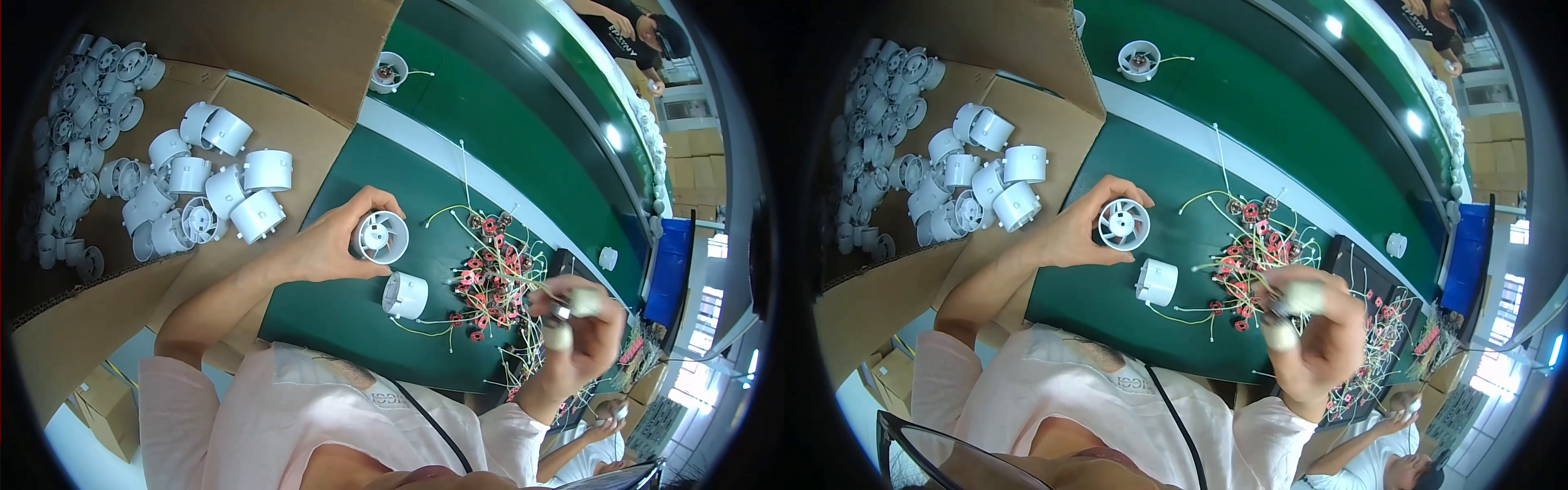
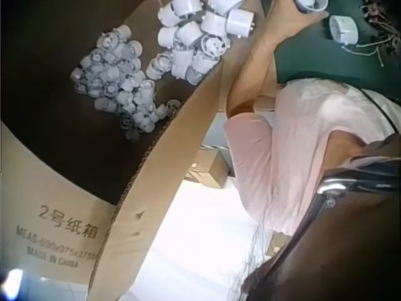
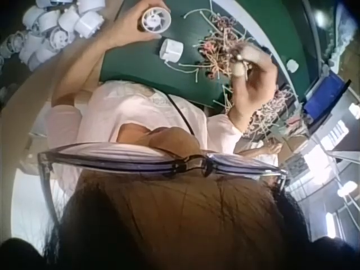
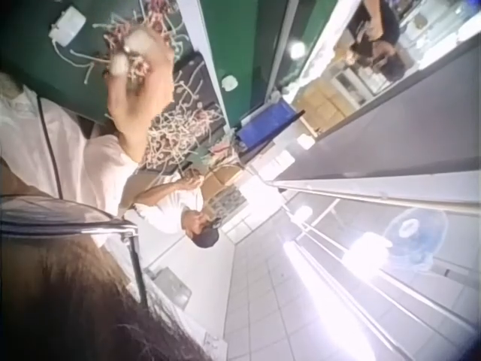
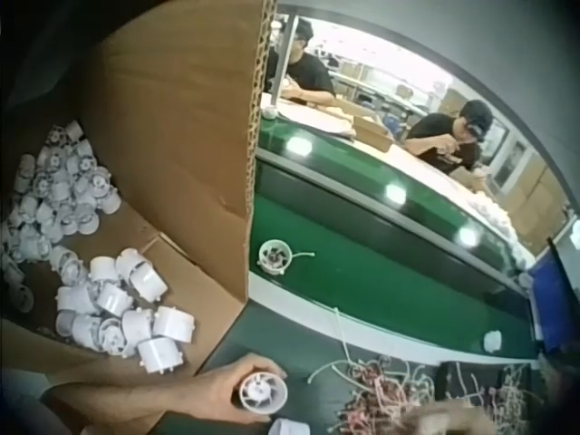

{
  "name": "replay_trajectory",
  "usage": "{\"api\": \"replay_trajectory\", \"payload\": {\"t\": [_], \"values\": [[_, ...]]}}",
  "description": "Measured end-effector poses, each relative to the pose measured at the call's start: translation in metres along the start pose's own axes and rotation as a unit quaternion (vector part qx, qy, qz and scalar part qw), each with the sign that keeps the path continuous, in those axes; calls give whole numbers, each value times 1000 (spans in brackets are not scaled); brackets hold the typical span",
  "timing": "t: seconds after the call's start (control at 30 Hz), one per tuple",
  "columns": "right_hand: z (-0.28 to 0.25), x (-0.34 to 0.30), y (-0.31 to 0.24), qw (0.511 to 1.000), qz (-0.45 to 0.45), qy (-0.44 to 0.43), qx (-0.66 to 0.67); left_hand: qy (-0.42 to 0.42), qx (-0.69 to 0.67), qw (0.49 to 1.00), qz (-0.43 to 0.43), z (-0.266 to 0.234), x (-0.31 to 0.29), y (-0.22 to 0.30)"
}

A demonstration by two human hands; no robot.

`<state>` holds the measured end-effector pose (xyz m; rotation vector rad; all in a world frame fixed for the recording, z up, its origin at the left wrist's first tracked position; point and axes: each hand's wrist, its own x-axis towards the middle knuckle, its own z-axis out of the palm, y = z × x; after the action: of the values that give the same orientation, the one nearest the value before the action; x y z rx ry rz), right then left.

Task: Assembling electrical components by inserting wiring into plastic housings on an assembly line.

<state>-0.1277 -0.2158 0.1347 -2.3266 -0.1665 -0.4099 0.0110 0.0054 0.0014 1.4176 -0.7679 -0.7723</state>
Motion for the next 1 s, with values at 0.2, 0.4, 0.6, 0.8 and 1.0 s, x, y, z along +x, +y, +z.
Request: {"api": "replay_trajectory", "payload": {"t": [0.2, 0.4, 0.6, 0.8, 1.0], "values": [[30, -4, 13, 892, 134, 46, 429, 9, -13, 1000, -16, 2, -4, -6], [74, -4, 43, 859, 167, 124, 468, 28, -5, 1000, -2, 3, -4, 2], [91, -1, 53, 862, 168, 137, 459, 5, -88, 995, -36, 1, -4, 4], [99, 0, 61, 870, 160, 128, 448, 9, -87, 996, -24, 2, -3, 6], [98, -4, 62, 892, 149, 126, 409, 5, -86, 996, -34, 3, -3, 5]]}}
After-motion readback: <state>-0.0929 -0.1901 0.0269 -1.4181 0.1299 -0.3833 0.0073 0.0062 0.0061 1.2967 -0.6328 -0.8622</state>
